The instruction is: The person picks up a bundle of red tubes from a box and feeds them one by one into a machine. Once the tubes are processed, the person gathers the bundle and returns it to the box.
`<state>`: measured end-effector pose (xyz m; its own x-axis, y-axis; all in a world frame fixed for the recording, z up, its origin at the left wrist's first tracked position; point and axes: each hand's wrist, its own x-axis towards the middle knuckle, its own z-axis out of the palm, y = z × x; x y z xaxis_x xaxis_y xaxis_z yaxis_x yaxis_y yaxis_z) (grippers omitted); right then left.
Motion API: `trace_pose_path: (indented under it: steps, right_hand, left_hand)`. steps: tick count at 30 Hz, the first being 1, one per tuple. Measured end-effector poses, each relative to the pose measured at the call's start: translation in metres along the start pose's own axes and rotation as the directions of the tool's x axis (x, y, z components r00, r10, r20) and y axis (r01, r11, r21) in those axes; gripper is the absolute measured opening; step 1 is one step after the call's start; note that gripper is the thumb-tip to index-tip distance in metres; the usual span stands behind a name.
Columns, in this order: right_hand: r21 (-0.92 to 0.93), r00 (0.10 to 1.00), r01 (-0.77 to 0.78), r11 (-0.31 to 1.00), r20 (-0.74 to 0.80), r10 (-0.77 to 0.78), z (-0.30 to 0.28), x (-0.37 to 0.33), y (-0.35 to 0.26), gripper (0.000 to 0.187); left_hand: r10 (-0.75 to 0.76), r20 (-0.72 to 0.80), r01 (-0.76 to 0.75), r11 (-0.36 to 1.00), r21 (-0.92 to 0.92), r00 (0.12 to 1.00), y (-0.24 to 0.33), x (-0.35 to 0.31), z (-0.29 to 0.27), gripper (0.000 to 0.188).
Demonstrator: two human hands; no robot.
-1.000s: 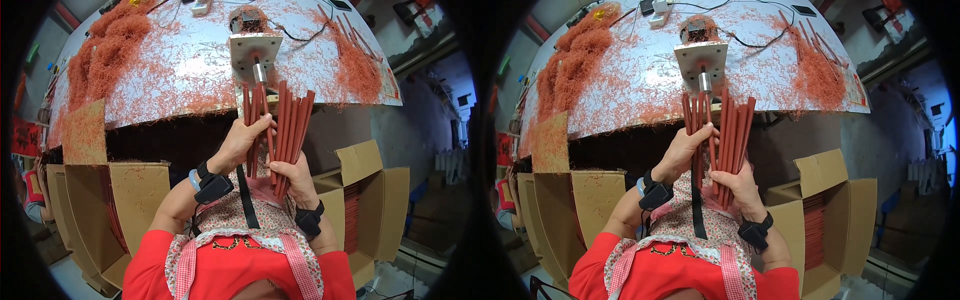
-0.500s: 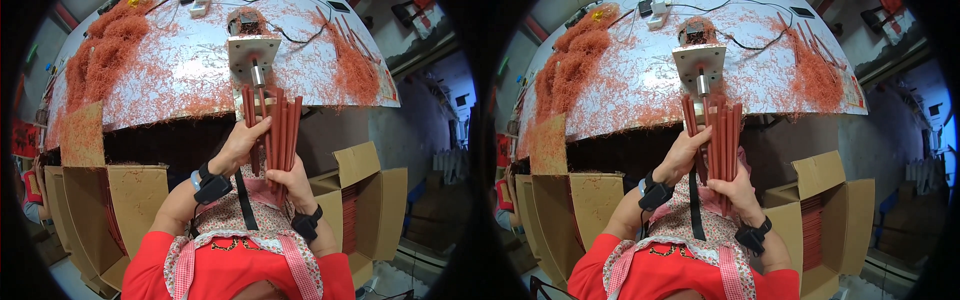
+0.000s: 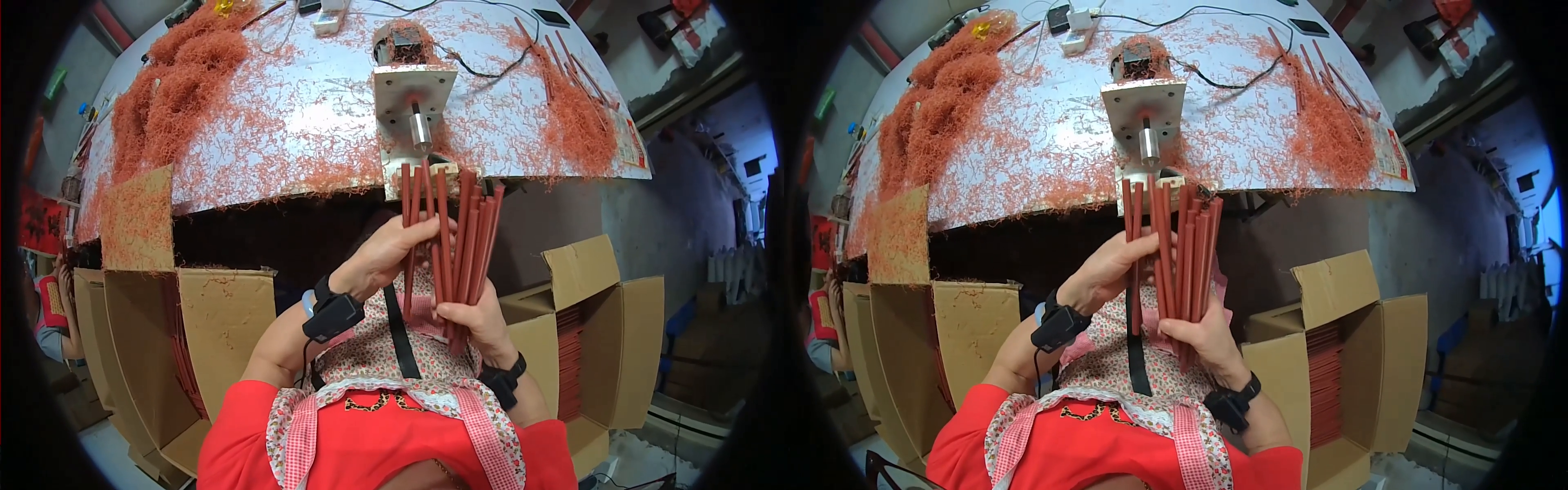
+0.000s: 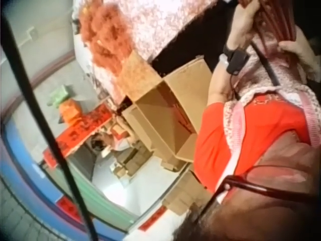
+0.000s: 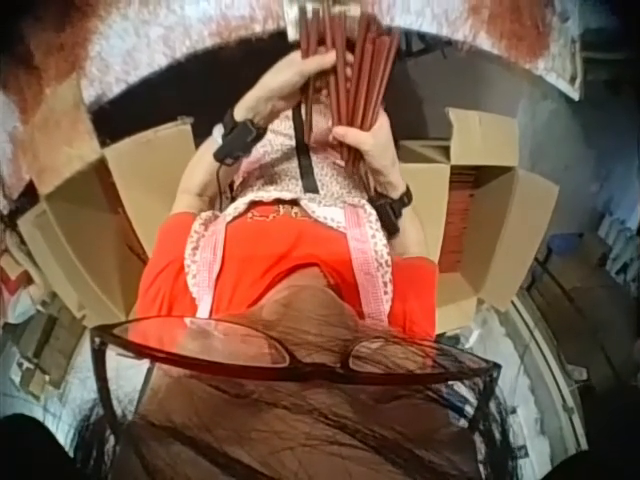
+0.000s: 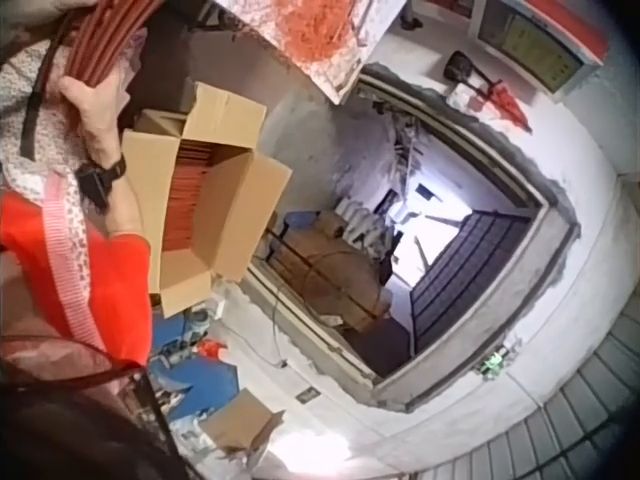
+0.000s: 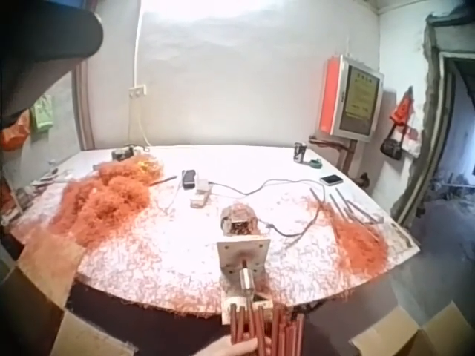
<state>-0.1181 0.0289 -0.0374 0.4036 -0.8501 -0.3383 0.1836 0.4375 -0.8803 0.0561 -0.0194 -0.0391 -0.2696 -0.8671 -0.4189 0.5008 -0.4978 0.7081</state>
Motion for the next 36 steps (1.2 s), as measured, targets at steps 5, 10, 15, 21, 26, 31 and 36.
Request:
trace_pose_path:
  steps: [5, 10, 15, 21, 26, 31, 36]
  right_hand:
    - [0.066, 0.999, -0.043, 0.997, -0.014, 0.044, 0.002, -0.004, -0.013, 0.047]
    - [0.05, 0.997, -0.064, 0.997, 0.033, 0.063, 0.005, 0.014, -0.015, 0.047]
    - [0.102, 1.0, -0.006, 0.995, 0.017, 0.004, 0.011, 0.011, -0.017, 0.051]
    - [-0.156, 0.991, 0.115, 0.981, -0.056, -0.125, 0.007, 0.001, 0.017, 0.057]
    - [0.083, 1.0, 0.006, 0.997, -0.014, -0.005, 0.008, 0.001, -0.014, 0.056]
    - [0.119, 0.999, -0.033, 0.992, 0.018, 0.031, 0.004, 0.016, -0.02, 0.056]
    - [0.016, 0.998, 0.061, 0.998, -0.029, -0.06, -0.001, 0.019, -0.003, 0.052]
  left_hand:
    - [-0.002, 0.013, 0.002, 1.0, 0.025, 1.0, -0.006, 0.005, -0.002, 0.025]
    - [0.05, -0.048, -0.047, 0.997, 0.069, 0.998, 0.0, 0.019, -0.009, 0.025]
    - [0.023, -0.094, -0.021, 1.0, 0.023, 0.995, 0.003, 0.009, -0.008, 0.025]
    - [0.076, -0.116, -0.094, 0.982, -0.164, 0.99, -0.013, 0.01, 0.013, 0.026]
    - [0.06, 0.007, -0.06, 0.996, -0.072, 0.998, -0.013, 0.013, -0.005, 0.027]
    - [0.097, 0.001, -0.097, 0.995, -0.021, 0.995, -0.004, 0.027, -0.008, 0.027]
    - [-0.039, -0.002, 0.039, 0.992, -0.123, 0.999, 0.007, 0.014, -0.006, 0.03]
